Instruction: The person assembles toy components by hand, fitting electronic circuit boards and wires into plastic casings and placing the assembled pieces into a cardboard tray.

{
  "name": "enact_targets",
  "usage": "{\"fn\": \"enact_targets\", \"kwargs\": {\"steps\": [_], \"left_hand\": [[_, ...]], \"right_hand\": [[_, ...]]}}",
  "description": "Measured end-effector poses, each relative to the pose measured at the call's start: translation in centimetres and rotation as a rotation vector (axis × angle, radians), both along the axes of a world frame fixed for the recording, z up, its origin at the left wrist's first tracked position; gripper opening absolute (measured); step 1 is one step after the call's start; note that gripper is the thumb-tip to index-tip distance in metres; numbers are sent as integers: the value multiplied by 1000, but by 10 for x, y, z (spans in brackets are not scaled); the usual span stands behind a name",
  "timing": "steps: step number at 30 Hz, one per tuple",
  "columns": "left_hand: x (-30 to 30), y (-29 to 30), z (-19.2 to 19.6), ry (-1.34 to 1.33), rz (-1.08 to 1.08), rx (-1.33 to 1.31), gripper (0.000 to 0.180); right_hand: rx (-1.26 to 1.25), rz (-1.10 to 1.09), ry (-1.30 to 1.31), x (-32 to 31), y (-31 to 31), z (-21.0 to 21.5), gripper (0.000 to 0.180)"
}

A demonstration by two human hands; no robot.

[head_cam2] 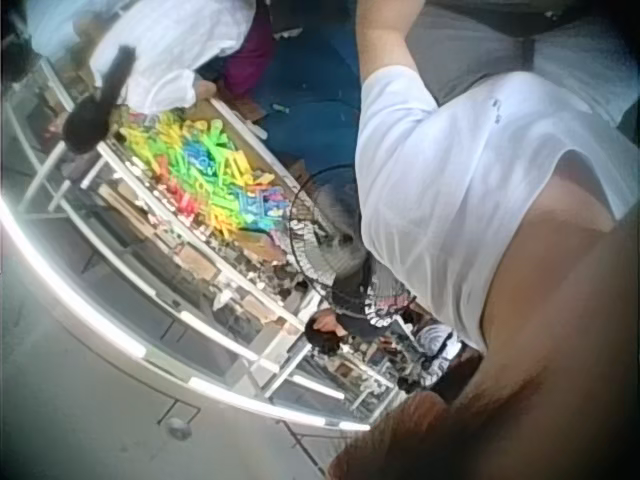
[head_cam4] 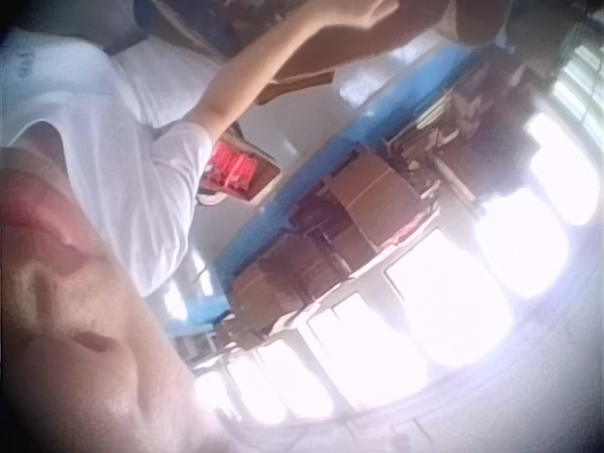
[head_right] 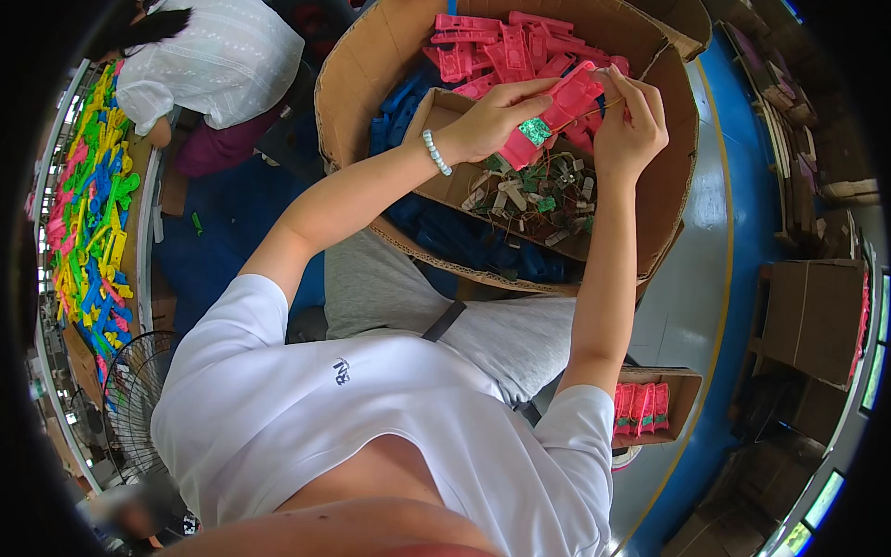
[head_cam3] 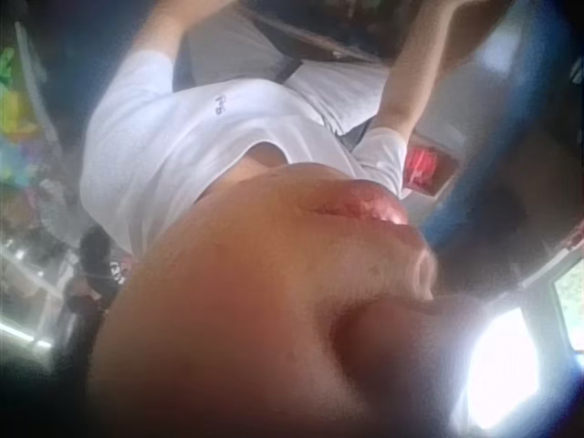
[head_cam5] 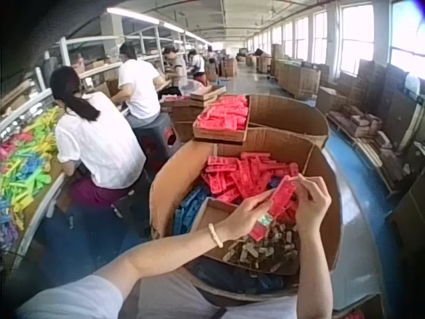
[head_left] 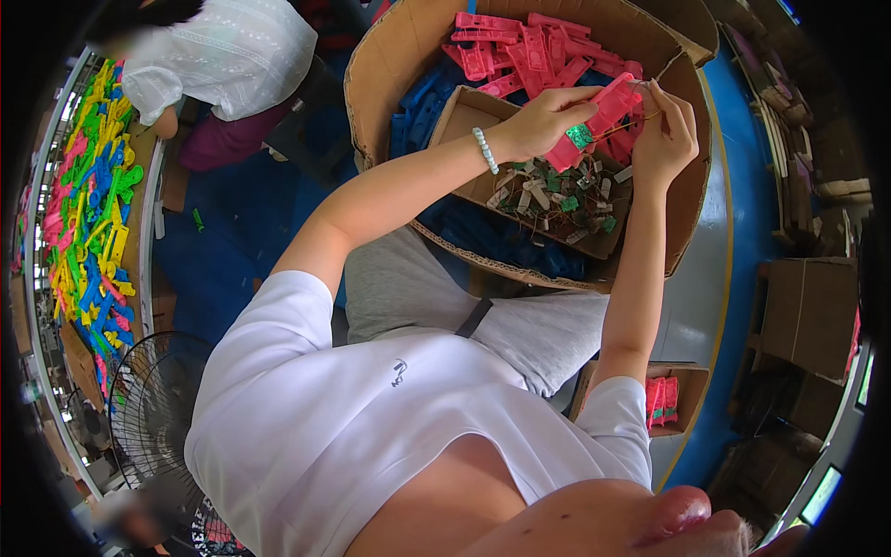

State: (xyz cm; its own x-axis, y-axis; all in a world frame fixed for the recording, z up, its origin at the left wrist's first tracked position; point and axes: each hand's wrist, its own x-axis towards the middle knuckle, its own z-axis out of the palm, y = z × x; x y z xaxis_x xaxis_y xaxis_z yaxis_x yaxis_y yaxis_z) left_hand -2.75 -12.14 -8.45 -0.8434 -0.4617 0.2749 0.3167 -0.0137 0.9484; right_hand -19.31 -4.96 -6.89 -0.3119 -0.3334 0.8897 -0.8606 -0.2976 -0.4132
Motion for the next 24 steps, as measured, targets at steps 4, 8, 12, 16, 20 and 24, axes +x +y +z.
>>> {"fn": "enact_targets", "kwargs": {"steps": [4,8,12,16,20,24], "left_hand": [[-4,0,-2,95,150,-225,42],[-1,6,4,88,-102,371,38],[-1,7,10,160,-138,470,38],[-1,8,10,169,-175,463,33],[2,7,13,152,-184,445,29],[-2,9,16,90,-106,286,24]], "right_hand": [[310,63,-308,-1,4,4,20],[157,584,-586,-9,-2,-4,28],[124,664,-722,-5,1,-11,35],[177,334,-534,0,-5,-17,29],[129,24,-212,-5,-8,-17,16],[188,242,-576,-11,-18,-36,14]]}}
